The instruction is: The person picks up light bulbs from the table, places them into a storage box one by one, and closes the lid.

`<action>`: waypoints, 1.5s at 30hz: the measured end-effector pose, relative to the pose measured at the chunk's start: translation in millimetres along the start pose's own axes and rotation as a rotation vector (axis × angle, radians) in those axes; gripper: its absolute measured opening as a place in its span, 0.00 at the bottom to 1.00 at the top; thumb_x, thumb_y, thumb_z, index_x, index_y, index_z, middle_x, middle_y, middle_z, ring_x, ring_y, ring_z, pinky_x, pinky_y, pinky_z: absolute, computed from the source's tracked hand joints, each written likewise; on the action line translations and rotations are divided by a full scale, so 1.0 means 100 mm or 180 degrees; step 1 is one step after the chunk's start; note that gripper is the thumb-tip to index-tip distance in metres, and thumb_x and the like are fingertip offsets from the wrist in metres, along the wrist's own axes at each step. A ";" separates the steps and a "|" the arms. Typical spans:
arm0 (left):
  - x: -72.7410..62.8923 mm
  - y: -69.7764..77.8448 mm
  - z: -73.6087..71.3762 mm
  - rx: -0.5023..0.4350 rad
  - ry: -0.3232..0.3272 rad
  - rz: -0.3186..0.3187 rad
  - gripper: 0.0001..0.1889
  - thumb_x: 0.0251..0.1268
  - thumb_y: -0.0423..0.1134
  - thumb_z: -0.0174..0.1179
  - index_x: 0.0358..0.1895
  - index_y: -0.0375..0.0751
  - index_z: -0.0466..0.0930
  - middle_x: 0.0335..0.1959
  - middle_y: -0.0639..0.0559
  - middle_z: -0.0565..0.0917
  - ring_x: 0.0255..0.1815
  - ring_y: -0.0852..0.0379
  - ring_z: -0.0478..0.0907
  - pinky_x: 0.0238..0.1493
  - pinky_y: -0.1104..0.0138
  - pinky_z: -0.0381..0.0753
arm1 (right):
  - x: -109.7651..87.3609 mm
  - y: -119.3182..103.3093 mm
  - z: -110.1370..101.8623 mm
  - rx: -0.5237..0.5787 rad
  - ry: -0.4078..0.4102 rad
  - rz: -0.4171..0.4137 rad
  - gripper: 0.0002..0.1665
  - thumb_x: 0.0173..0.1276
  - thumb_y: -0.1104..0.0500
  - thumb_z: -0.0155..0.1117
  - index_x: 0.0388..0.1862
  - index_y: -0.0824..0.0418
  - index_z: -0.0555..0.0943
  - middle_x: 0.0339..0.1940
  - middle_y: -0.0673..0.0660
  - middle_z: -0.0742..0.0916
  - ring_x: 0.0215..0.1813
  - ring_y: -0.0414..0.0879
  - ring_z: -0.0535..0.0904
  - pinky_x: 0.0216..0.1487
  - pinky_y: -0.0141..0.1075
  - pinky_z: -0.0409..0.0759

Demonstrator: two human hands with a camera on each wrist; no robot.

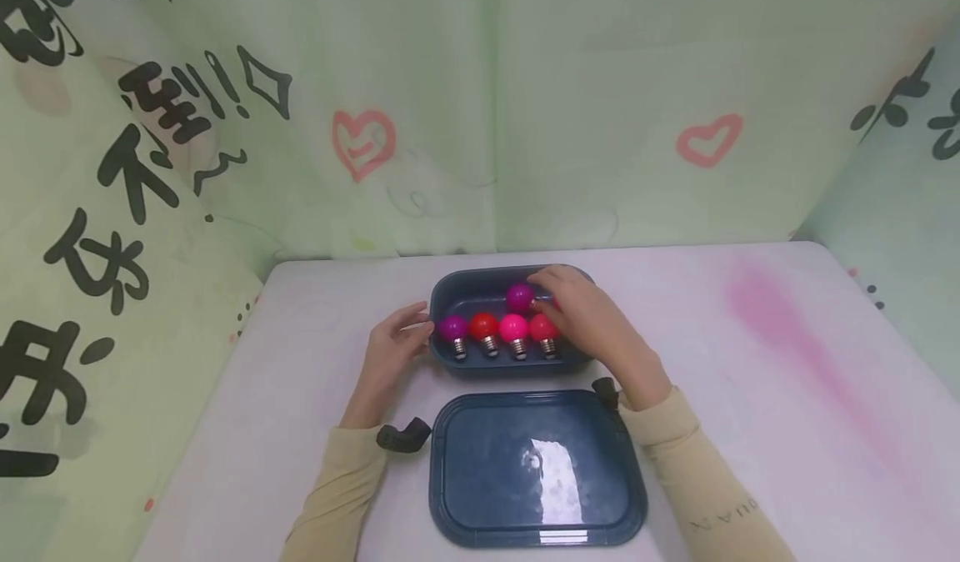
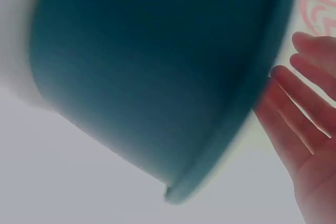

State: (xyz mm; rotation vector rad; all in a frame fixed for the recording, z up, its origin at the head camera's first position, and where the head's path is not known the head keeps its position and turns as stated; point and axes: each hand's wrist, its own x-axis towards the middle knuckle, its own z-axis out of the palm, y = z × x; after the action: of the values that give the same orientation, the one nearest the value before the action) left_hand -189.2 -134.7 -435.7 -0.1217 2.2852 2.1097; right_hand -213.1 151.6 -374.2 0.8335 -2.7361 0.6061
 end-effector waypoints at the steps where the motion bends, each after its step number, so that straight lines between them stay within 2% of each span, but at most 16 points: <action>1: -0.01 0.01 -0.01 0.0016 0.0015 0.0009 0.23 0.67 0.33 0.62 0.65 0.35 0.75 0.56 0.35 0.79 0.43 0.62 0.81 0.40 0.71 0.81 | -0.01 -0.01 -0.01 0.0007 -0.0008 0.0006 0.25 0.61 0.64 0.72 0.58 0.68 0.79 0.54 0.65 0.83 0.60 0.59 0.77 0.64 0.51 0.75; 8: -0.10 0.09 -0.08 0.0132 0.0027 0.0000 0.23 0.68 0.33 0.62 0.66 0.35 0.74 0.57 0.36 0.79 0.45 0.61 0.81 0.40 0.72 0.82 | -0.13 -0.03 -0.12 0.0028 -0.0011 0.0087 0.27 0.62 0.62 0.72 0.59 0.70 0.78 0.53 0.65 0.83 0.57 0.58 0.79 0.60 0.50 0.79; 14: -0.17 0.13 -0.16 0.0279 -0.0033 -0.0040 0.24 0.69 0.34 0.61 0.66 0.35 0.73 0.59 0.35 0.78 0.52 0.52 0.80 0.42 0.72 0.82 | -0.28 -0.01 -0.23 0.0117 -0.0091 0.0190 0.26 0.64 0.64 0.70 0.59 0.71 0.77 0.51 0.65 0.83 0.54 0.58 0.80 0.58 0.51 0.79; 19: -0.25 0.16 -0.22 0.0305 -0.0123 -0.0018 0.24 0.68 0.34 0.61 0.66 0.34 0.72 0.60 0.34 0.77 0.54 0.49 0.80 0.45 0.69 0.84 | -0.42 0.02 -0.27 0.0111 -0.0074 0.0242 0.23 0.64 0.63 0.70 0.57 0.68 0.78 0.44 0.62 0.84 0.44 0.53 0.80 0.50 0.48 0.82; 22: -0.30 0.18 -0.24 0.0328 -0.0151 -0.0027 0.24 0.68 0.33 0.62 0.66 0.34 0.72 0.59 0.34 0.78 0.55 0.45 0.80 0.46 0.68 0.84 | -0.51 0.04 -0.31 0.0157 -0.0045 0.0257 0.23 0.64 0.64 0.69 0.56 0.68 0.78 0.41 0.60 0.83 0.42 0.52 0.80 0.47 0.48 0.82; 26: -0.36 0.19 -0.27 0.0400 -0.0201 -0.0031 0.24 0.68 0.33 0.61 0.66 0.33 0.72 0.59 0.33 0.78 0.57 0.43 0.79 0.49 0.67 0.84 | -0.61 0.04 -0.36 0.0380 -0.0050 0.0360 0.22 0.64 0.65 0.69 0.57 0.68 0.78 0.46 0.61 0.84 0.45 0.54 0.82 0.47 0.49 0.84; 31: -0.44 0.19 -0.30 0.0481 -0.0253 -0.0062 0.25 0.68 0.35 0.62 0.66 0.34 0.72 0.59 0.33 0.78 0.56 0.41 0.80 0.51 0.66 0.83 | -0.72 0.05 -0.42 0.0608 -0.0212 0.0621 0.26 0.65 0.64 0.68 0.61 0.70 0.75 0.54 0.67 0.82 0.53 0.60 0.82 0.50 0.51 0.84; 38: -0.56 0.16 -0.35 0.0471 -0.0367 -0.0126 0.25 0.67 0.36 0.63 0.66 0.33 0.72 0.59 0.33 0.79 0.54 0.43 0.82 0.51 0.65 0.84 | -0.86 0.03 -0.45 0.0808 -0.0331 0.0818 0.26 0.66 0.65 0.67 0.61 0.72 0.74 0.55 0.69 0.82 0.49 0.61 0.85 0.48 0.50 0.84; 45: -0.64 0.04 -0.39 0.0415 -0.0479 -0.0199 0.25 0.68 0.35 0.63 0.65 0.31 0.72 0.56 0.32 0.80 0.51 0.46 0.83 0.49 0.65 0.84 | -1.02 0.06 -0.40 0.0887 -0.0324 0.0980 0.25 0.66 0.65 0.67 0.60 0.72 0.75 0.55 0.69 0.82 0.49 0.61 0.85 0.49 0.50 0.84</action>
State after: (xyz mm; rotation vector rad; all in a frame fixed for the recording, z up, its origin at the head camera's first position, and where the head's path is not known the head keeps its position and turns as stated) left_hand -124.1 -170.6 -423.5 -0.0295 2.2908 1.8659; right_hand -130.4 223.2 -373.1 0.5070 -2.9412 1.0517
